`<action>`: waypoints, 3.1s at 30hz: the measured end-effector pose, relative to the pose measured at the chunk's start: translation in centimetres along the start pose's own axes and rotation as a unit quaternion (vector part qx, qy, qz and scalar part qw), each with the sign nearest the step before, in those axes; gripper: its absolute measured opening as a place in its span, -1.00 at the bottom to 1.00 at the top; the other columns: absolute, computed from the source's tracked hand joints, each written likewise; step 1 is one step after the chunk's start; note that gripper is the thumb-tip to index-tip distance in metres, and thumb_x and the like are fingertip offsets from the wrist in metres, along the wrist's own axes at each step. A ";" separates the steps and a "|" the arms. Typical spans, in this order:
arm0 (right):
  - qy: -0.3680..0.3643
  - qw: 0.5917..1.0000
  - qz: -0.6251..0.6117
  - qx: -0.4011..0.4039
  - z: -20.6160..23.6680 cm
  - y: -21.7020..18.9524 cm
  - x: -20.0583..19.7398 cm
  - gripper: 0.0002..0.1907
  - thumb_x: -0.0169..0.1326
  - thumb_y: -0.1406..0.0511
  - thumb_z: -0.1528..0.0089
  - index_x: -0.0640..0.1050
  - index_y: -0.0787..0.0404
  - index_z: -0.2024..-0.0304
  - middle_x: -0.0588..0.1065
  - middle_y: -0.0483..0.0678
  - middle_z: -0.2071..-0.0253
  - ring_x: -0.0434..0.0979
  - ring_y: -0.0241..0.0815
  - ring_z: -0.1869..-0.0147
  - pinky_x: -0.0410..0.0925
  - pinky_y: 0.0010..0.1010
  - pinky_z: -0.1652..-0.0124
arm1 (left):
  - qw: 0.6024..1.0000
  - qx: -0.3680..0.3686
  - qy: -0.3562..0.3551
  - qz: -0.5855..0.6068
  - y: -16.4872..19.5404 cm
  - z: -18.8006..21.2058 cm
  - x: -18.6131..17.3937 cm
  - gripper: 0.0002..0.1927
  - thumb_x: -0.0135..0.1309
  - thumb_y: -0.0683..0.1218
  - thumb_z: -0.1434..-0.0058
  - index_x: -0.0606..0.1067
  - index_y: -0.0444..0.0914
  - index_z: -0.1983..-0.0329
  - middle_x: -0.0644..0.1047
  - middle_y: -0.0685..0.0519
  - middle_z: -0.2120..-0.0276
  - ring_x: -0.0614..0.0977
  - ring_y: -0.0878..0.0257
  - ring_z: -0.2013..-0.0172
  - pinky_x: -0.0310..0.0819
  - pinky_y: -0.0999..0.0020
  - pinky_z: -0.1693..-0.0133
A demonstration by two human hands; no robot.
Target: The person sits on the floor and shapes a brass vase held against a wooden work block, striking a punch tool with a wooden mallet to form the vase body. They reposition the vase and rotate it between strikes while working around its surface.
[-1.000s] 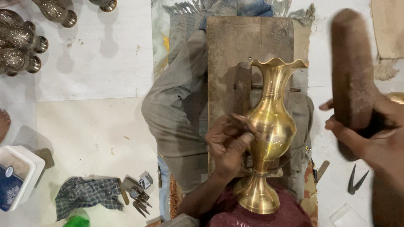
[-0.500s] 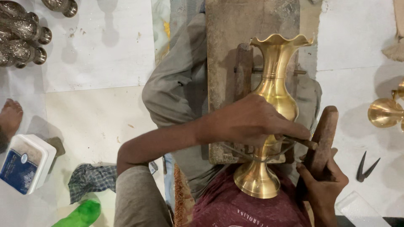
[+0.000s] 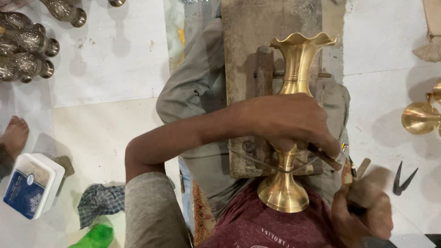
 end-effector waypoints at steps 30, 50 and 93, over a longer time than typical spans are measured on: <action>-0.440 0.743 0.250 -0.438 -17.5 -24.9 7.7 -0.07 0.12 0.56 0.02 0.37 -0.12 -0.40 0.57 0.08 0.02 0.69 -0.11 0.13 0.53 -0.38 0.21 | 0.678 -0.350 0.645 -0.047 5.4 9.8 1.8 -0.84 0.08 -0.32 -0.28 0.55 -0.41 0.09 0.64 -0.03 0.29 0.72 0.29 0.34 0.64 0.43 0.29; -0.364 0.838 0.217 -0.344 -18.9 -18.5 3.9 -0.11 0.13 0.53 0.04 0.38 -0.10 -0.34 0.56 0.09 0.03 0.66 -0.12 0.14 0.56 -0.37 0.21 | 0.827 -0.348 0.440 -0.041 3.4 8.8 1.5 -0.53 0.08 -0.21 -0.14 0.54 -0.34 -0.16 0.68 -0.09 0.07 0.78 0.18 0.18 0.75 0.33 0.11; -0.044 0.997 -0.020 0.060 -3.4 -2.6 1.6 -0.23 0.21 0.60 -0.03 0.42 0.45 -0.35 0.58 0.14 0.02 0.59 -0.17 -0.08 0.43 -0.43 -0.08 | 0.768 -0.250 0.539 0.237 0.9 9.7 -0.5 -0.69 0.05 -0.41 -0.36 0.52 -0.28 -0.10 0.66 -0.05 0.18 0.75 0.21 0.20 0.76 0.38 0.14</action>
Point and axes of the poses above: each hand's wrist, its own z-axis away from the middle knuckle, its own x-axis out of the palm, y = z × x, the point moved 8 cm from there along -z, towards the middle knuckle
